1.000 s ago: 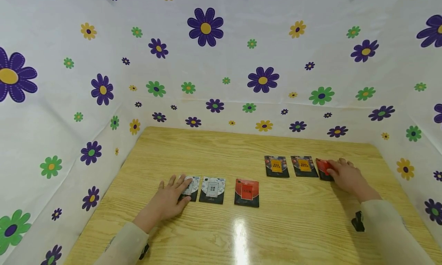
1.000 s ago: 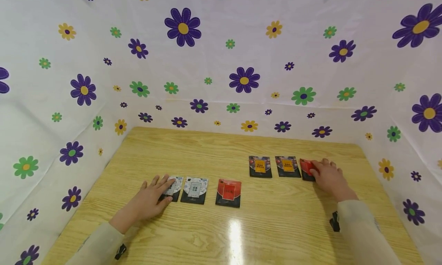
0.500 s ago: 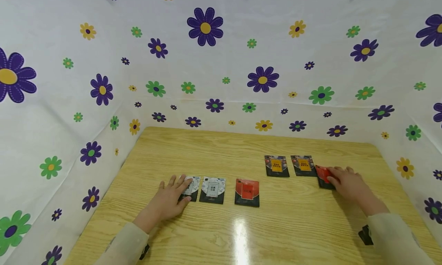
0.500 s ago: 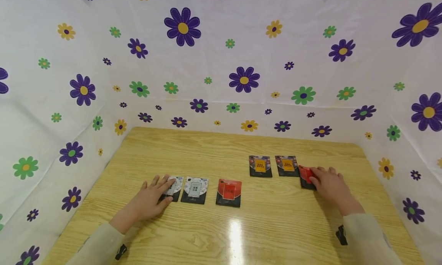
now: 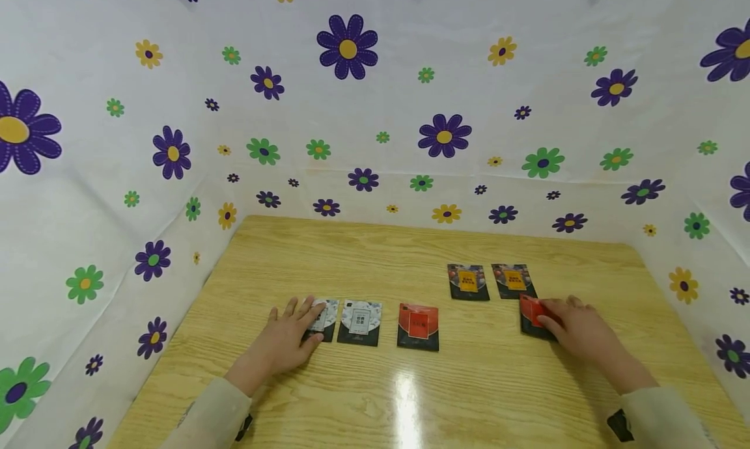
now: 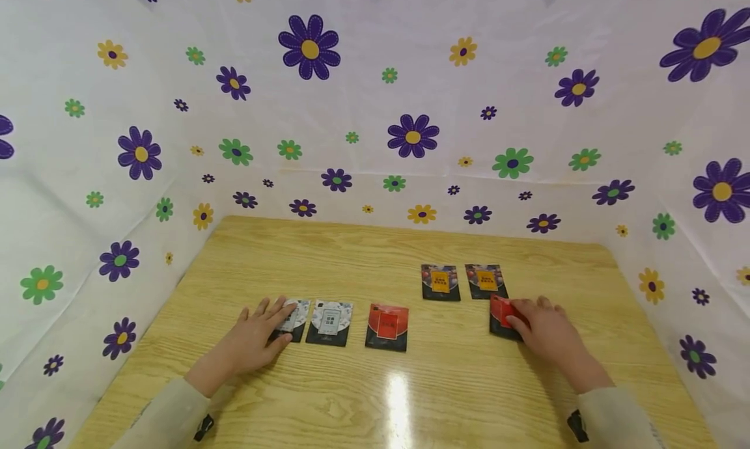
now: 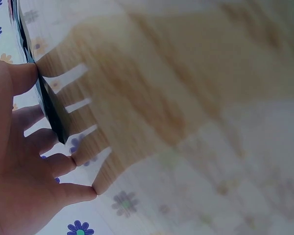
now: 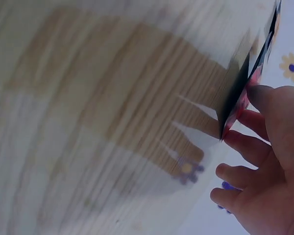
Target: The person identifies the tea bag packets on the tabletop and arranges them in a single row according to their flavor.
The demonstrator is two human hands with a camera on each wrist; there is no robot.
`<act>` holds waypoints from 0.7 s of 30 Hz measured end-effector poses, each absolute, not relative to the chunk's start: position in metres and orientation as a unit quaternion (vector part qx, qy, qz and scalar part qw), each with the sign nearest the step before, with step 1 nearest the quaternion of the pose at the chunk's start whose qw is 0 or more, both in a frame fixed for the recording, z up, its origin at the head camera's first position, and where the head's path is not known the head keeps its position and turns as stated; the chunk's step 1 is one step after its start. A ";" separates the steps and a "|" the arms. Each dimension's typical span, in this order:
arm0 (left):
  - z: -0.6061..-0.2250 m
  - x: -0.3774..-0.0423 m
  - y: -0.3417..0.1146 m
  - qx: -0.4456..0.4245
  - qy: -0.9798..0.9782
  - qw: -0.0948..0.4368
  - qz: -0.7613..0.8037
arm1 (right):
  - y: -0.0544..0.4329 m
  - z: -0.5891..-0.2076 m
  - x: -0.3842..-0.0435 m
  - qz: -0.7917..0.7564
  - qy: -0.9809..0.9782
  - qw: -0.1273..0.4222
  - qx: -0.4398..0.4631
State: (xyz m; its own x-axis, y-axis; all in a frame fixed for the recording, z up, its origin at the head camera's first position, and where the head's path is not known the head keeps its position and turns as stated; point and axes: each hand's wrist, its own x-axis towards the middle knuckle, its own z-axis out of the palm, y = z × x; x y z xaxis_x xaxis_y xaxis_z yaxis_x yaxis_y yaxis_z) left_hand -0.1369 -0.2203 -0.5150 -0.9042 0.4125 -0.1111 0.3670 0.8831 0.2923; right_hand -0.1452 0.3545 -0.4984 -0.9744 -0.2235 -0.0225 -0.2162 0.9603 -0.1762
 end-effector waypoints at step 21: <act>-0.514 -0.137 -0.221 0.201 0.966 0.087 0.135 | 0.295 -0.496 -0.137 -0.055 0.985 0.013 -0.160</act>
